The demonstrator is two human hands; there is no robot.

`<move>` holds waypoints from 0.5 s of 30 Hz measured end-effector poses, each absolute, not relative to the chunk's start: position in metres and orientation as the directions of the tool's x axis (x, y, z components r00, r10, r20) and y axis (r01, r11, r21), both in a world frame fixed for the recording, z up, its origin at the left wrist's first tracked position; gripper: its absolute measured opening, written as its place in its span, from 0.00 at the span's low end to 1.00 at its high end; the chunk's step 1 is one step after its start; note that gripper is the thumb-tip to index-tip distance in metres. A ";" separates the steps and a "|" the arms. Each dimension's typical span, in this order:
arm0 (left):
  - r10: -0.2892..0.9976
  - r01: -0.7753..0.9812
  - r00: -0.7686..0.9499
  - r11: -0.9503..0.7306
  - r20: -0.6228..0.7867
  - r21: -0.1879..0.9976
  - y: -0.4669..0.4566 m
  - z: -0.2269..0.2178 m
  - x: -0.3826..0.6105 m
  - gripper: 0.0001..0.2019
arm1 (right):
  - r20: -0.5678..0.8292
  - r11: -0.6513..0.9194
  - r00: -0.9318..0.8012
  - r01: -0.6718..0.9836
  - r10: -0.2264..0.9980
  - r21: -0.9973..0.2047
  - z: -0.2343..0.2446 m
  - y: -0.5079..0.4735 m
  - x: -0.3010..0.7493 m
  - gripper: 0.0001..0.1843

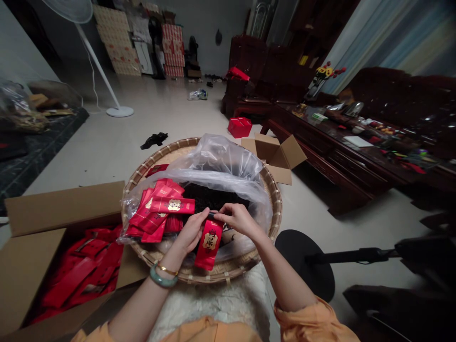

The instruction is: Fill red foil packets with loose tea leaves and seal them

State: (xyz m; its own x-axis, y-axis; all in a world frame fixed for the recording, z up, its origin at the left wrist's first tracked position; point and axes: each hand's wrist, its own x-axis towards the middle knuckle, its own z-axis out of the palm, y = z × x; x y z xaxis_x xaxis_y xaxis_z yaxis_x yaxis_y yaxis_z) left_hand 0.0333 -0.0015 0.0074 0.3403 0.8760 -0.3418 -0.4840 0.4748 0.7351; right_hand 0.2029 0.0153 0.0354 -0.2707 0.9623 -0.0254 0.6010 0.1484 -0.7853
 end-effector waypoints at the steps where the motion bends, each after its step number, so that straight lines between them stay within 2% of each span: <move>1: 0.865 -0.490 0.370 0.492 -0.339 0.720 -0.002 0.006 0.032 0.20 | -0.024 0.138 -0.259 0.590 0.966 -0.795 0.036 0.015 0.203 0.13; 5: 0.718 -0.401 0.559 0.672 -0.415 0.623 -0.008 0.004 0.029 0.28 | -0.083 0.039 -0.224 0.495 0.971 -0.868 0.035 0.016 0.204 0.14; 10: 0.689 -0.288 0.535 0.693 -0.489 0.661 -0.015 0.009 0.028 0.31 | -0.205 -0.106 -0.252 0.358 0.946 -0.928 0.033 0.017 0.205 0.19; 15: 0.657 -0.222 0.544 0.712 -0.522 0.666 -0.015 0.012 0.025 0.32 | -0.329 -0.281 -0.277 0.201 0.903 -0.939 0.034 0.021 0.220 0.25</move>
